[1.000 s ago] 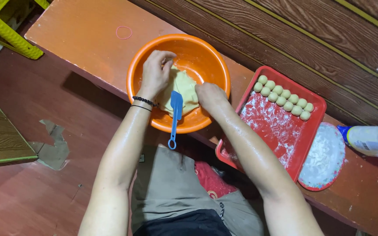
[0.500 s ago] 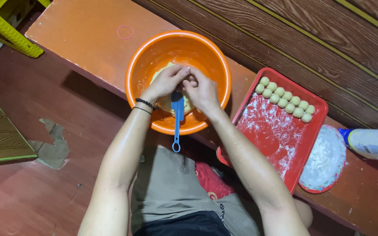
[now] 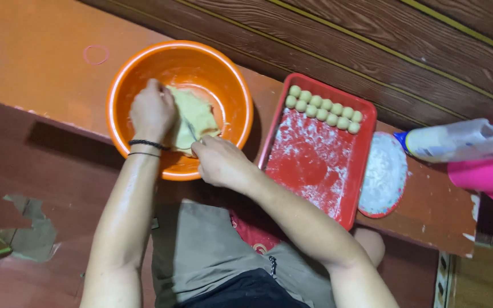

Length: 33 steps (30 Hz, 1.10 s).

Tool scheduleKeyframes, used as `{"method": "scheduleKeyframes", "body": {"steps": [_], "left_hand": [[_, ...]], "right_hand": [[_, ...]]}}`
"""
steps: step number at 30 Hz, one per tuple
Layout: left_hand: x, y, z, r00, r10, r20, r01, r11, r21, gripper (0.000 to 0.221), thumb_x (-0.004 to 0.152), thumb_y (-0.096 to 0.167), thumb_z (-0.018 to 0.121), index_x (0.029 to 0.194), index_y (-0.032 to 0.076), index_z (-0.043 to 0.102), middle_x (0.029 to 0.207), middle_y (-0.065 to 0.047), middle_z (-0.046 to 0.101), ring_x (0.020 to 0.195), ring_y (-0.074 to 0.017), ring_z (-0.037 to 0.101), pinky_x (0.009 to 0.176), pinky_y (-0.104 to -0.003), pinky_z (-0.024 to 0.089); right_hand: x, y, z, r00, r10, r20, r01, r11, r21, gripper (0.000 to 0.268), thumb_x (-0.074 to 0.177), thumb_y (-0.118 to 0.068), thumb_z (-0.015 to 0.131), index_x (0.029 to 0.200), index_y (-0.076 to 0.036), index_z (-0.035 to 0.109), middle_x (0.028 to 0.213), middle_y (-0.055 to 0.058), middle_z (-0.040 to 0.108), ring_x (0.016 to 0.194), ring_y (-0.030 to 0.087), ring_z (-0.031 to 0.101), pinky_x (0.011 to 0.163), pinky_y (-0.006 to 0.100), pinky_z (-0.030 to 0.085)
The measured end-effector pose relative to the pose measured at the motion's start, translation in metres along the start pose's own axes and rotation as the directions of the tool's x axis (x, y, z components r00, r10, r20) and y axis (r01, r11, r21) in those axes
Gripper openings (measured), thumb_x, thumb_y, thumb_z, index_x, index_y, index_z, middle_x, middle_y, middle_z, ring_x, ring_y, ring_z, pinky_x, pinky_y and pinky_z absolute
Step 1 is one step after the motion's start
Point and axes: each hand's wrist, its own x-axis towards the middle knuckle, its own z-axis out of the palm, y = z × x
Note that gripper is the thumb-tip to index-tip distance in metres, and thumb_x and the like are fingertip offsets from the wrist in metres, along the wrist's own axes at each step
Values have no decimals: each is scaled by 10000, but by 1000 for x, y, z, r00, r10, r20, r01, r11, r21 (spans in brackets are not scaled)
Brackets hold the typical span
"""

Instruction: Portioning dough from a bowl using a spatula and rolling the pieces into small balls by hand before placing them in a tray.

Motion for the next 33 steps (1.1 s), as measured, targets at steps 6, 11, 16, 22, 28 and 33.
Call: {"method": "scheduleKeyframes", "body": {"steps": [6, 11, 16, 22, 28, 33], "left_hand": [[-1, -13, 10, 994, 31, -102, -40, 995, -88, 153, 1027, 291, 577, 1080, 156, 622, 853, -205, 712, 888, -482, 711, 742, -566, 570], [7, -1, 11, 988, 89, 127, -91, 996, 14, 330, 987, 410, 571, 1206, 163, 579, 1072, -278, 697, 1056, -510, 671, 875, -620, 522], [4, -4, 14, 950, 238, 200, -225, 971, -87, 334, 1000, 331, 589, 1151, 49, 496, 1121, -317, 624, 1125, -532, 622, 929, -637, 493], [-4, 13, -11, 882, 346, 320, -384, 921, 63, 442, 961, 414, 611, 1173, 40, 504, 1184, -300, 576, 1096, -558, 627, 941, -588, 531], [-6, -21, 20, 967, 191, 168, -217, 963, 159, 580, 1036, 562, 527, 1174, 9, 421, 1135, -302, 536, 962, -599, 647, 841, -625, 557], [-17, 2, 1, 936, 149, 320, -194, 975, 111, 752, 990, 679, 468, 1447, 82, 440, 1248, -269, 485, 1149, -582, 575, 947, -621, 533]], "right_hand": [[3, -1, -73, 979, 20, -203, -1, 996, 94, 418, 926, -204, 531, 1344, -199, 516, 1109, 118, 588, 1096, 415, 665, 885, 547, 569], [33, 32, -36, 936, 24, -352, 10, 996, 94, 374, 937, -159, 479, 1304, -192, 547, 1112, 141, 613, 952, 446, 705, 823, 566, 606], [1, -3, -44, 948, 17, -317, 7, 997, 76, 399, 971, -158, 454, 1365, -190, 509, 1104, 163, 611, 853, 490, 721, 785, 603, 612], [-5, -12, -57, 817, 357, -454, -48, 826, 562, 731, 939, -152, 406, 1630, -237, 184, 1382, 308, 609, 1226, 532, 604, 1102, 620, 479], [14, 26, -27, 727, 541, -422, -142, 720, 679, 438, 944, -323, 521, 1357, -180, 534, 590, -7, 674, 792, 245, 772, 847, 473, 572], [28, 20, -51, 868, 436, -237, -243, 789, 564, 255, 1010, -414, 480, 908, -208, 591, 548, 37, 663, 639, 252, 760, 700, 457, 601]]}}
